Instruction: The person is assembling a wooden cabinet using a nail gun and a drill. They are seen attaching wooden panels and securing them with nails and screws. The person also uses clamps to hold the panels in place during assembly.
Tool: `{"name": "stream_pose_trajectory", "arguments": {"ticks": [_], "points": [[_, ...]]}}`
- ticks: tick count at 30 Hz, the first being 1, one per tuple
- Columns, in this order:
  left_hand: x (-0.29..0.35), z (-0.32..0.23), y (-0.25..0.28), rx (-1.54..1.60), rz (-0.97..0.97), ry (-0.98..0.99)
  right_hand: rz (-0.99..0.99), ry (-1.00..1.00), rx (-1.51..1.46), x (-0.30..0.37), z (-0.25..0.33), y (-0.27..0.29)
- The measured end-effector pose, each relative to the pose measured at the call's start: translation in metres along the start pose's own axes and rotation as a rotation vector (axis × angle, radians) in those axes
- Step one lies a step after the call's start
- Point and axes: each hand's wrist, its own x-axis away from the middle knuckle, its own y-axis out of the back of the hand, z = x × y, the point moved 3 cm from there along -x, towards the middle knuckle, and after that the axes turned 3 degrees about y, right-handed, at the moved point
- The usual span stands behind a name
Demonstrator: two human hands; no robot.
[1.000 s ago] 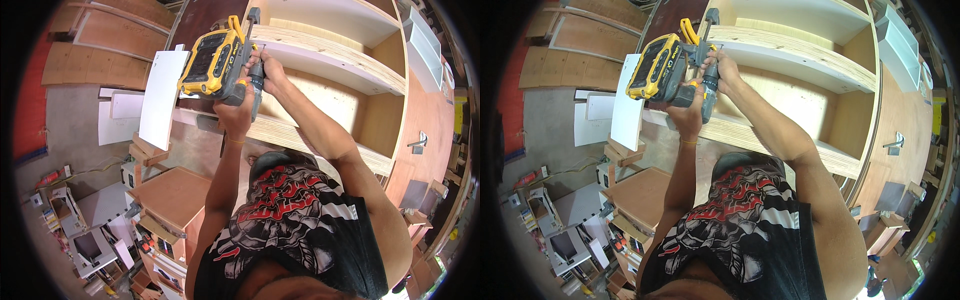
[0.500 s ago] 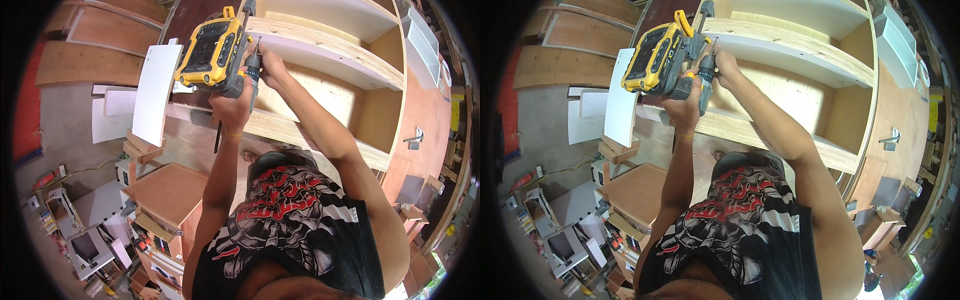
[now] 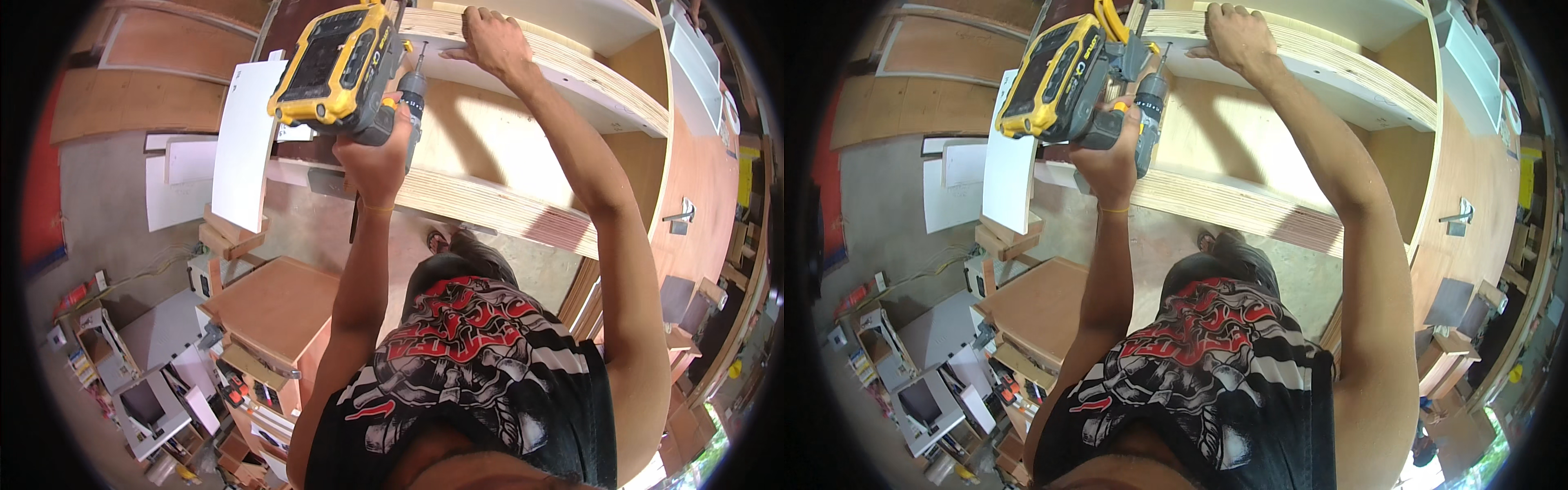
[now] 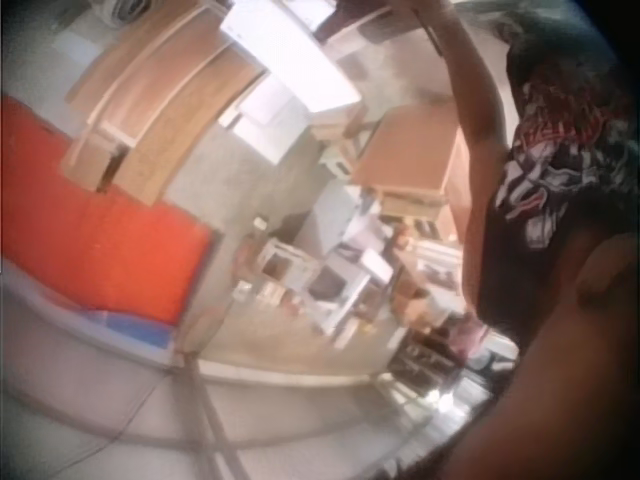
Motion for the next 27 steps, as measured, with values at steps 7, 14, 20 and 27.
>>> {"name": "stream_pose_trajectory", "arguments": {"ticks": [7,14,20,27], "points": [[0.005,0.003,-0.004,-0.108,-0.009,-0.154,0.057,-0.045,0.010,-0.005,0.008,0.004],[-0.005,-0.001,-0.003,0.046,0.018,-0.041,-0.027,-0.022,-0.044,-0.008,0.005,0.003],[-0.005,0.013,0.000,-0.024,0.019,-0.104,0.020,-0.037,-0.046,-0.008,0.008,0.006],[-0.008,0.013,0.000,-0.016,-0.010,-0.066,-0.005,-0.012,-0.073,-0.009,0.005,0.007]]}}
